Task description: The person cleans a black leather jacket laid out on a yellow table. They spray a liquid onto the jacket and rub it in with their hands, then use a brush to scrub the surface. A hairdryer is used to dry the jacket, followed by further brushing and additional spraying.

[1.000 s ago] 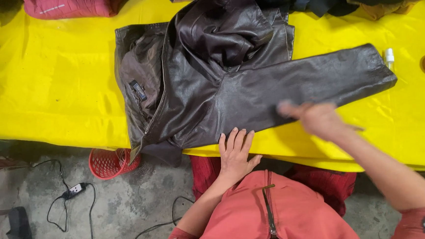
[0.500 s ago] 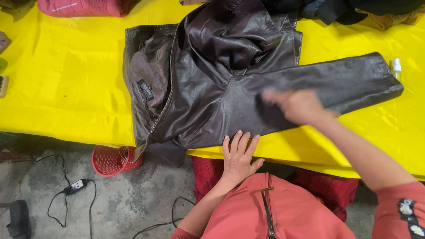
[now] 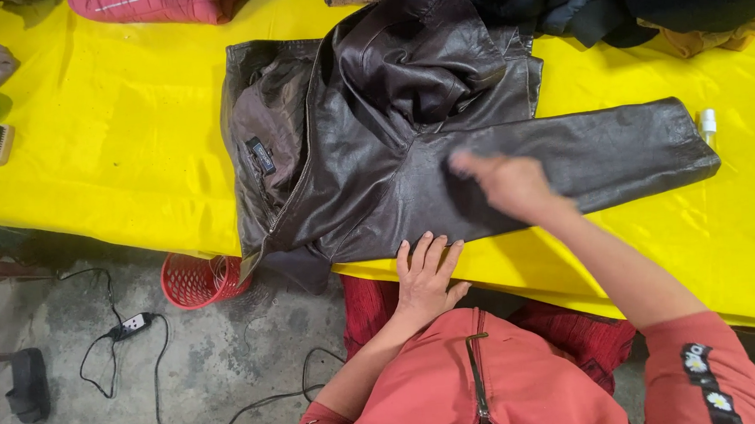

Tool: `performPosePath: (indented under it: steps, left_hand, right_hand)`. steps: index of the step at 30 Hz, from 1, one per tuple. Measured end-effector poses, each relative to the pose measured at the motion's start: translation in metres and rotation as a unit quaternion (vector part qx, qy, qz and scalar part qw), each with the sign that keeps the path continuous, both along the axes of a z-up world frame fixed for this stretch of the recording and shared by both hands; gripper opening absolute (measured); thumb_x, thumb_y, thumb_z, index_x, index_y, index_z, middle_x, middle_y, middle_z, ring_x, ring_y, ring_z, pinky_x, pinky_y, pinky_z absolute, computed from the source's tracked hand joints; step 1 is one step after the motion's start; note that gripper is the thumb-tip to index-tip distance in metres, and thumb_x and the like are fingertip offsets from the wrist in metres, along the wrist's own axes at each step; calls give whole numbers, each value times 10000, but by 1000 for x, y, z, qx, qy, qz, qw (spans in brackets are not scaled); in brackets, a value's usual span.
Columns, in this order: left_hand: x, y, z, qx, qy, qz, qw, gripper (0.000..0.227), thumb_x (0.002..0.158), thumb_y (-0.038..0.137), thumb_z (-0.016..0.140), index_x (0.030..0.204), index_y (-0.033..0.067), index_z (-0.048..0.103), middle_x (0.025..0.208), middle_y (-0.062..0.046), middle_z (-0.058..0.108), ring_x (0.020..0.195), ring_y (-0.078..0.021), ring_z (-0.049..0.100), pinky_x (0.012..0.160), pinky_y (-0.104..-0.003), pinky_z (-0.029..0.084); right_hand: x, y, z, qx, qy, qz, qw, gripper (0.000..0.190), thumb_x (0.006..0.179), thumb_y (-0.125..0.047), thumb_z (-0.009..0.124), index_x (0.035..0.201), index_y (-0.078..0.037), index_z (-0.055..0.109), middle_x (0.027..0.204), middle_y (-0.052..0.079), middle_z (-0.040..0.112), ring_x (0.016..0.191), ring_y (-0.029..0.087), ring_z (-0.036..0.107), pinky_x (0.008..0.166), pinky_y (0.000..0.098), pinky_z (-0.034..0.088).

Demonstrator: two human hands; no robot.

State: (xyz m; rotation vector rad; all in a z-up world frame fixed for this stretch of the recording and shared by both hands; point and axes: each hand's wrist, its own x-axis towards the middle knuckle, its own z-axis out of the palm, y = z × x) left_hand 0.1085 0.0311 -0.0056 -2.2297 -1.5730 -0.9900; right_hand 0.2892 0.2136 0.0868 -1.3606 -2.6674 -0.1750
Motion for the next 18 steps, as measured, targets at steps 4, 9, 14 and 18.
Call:
performPosePath:
  steps: [4, 9, 14, 18]
  left_hand:
    - [1, 1, 1, 16, 1, 7, 1000, 759, 769, 533, 698, 1449, 220, 571, 1382, -115, 544, 1388, -339, 446, 1175, -624, 204]
    - [0, 0, 4, 18, 0, 5, 1000, 775, 755, 518, 713, 1446, 196, 576, 1389, -133, 553, 1382, -358, 462, 1156, -640, 233]
    - [-2, 1, 1, 16, -1, -7, 1000, 809, 734, 510, 739, 1458, 194, 568, 1412, -139, 540, 1393, -367, 449, 1158, -643, 220]
    - [-1, 3, -8, 23, -7, -2, 1000, 670, 846, 543, 611, 1406, 176, 587, 1406, -146, 538, 1389, -364, 458, 1159, -641, 223]
  right_hand:
    - [-38, -40, -1, -110, 58, 133, 983, 473, 1013, -258, 426, 1386, -502, 585, 883, 16, 747, 841, 230, 760, 724, 400, 596]
    - [-42, 31, -30, -87, 98, 30, 991, 403, 1026, -297, 467, 1356, -473, 618, 858, 82, 759, 829, 312, 759, 724, 459, 590]
    - [-57, 1, 0, -69, 116, -3, 991, 392, 1019, -304, 468, 1363, -452, 584, 875, 60, 770, 818, 311, 757, 731, 468, 587]
    - [-80, -46, 2, -69, 128, 164, 976, 442, 1001, -262, 441, 1371, -470, 564, 862, 20, 750, 748, 296, 750, 679, 464, 597]
